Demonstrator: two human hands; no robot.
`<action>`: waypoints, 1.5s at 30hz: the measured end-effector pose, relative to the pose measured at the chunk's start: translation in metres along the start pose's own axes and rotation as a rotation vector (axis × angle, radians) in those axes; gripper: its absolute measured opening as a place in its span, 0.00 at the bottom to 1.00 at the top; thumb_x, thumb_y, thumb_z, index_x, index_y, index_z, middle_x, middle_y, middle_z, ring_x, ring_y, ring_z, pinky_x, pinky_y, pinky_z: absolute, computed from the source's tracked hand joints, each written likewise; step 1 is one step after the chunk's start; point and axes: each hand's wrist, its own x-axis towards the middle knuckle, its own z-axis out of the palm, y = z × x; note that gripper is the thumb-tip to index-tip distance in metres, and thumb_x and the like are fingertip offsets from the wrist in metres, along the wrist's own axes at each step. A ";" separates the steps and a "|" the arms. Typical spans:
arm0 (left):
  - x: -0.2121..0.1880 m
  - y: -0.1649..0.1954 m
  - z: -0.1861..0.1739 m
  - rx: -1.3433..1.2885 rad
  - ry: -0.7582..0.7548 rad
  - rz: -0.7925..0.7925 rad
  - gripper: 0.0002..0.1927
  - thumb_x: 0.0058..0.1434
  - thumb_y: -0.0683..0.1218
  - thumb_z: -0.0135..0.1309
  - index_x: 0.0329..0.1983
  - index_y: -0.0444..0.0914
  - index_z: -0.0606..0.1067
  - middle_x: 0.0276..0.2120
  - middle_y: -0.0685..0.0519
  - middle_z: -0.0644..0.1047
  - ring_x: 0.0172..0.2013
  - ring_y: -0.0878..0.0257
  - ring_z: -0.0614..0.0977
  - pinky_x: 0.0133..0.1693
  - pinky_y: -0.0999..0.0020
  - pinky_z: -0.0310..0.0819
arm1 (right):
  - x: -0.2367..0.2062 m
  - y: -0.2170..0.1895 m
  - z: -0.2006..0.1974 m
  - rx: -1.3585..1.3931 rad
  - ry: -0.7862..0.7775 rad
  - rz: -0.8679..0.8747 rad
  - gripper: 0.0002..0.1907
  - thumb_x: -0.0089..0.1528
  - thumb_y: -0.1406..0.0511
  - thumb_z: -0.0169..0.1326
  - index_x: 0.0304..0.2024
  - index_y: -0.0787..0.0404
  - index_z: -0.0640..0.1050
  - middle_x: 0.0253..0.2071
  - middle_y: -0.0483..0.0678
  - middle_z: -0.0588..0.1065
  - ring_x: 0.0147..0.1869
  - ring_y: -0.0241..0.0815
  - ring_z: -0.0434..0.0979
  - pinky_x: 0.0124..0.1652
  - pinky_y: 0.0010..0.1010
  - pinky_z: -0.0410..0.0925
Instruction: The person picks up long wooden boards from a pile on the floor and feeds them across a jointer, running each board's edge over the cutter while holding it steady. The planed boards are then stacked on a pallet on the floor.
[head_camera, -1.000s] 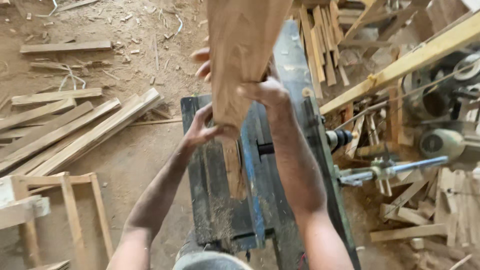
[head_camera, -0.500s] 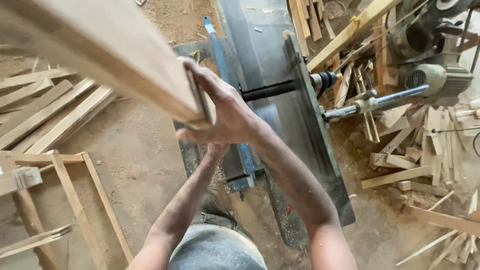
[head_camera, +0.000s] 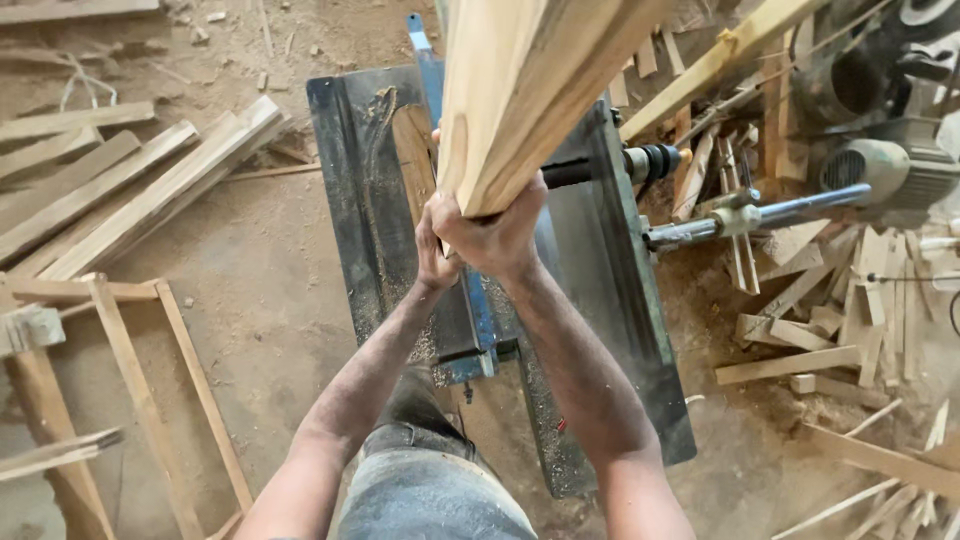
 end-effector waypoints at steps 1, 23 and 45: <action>0.001 -0.002 0.000 0.002 0.005 0.004 0.56 0.57 0.82 0.46 0.68 0.31 0.65 0.60 0.38 0.73 0.63 0.46 0.77 0.64 0.52 0.71 | 0.004 0.000 0.002 0.053 0.021 0.091 0.24 0.57 0.76 0.54 0.55 0.79 0.71 0.52 0.59 0.77 0.41 0.40 0.82 0.33 0.28 0.78; 0.058 -0.012 -0.007 -0.110 0.105 -0.018 0.49 0.54 0.71 0.63 0.65 0.32 0.68 0.52 0.43 0.79 0.53 0.56 0.82 0.54 0.60 0.77 | 0.053 0.043 0.005 -0.102 0.023 -0.058 0.22 0.53 0.72 0.57 0.49 0.82 0.75 0.49 0.63 0.79 0.46 0.44 0.83 0.38 0.32 0.80; 0.131 -0.035 -0.018 -0.066 0.100 -0.022 0.51 0.52 0.79 0.59 0.57 0.32 0.70 0.42 0.46 0.80 0.43 0.58 0.82 0.46 0.61 0.76 | 0.121 0.091 0.015 -0.066 0.064 -0.038 0.25 0.55 0.73 0.56 0.55 0.77 0.72 0.51 0.57 0.79 0.53 0.42 0.82 0.52 0.31 0.77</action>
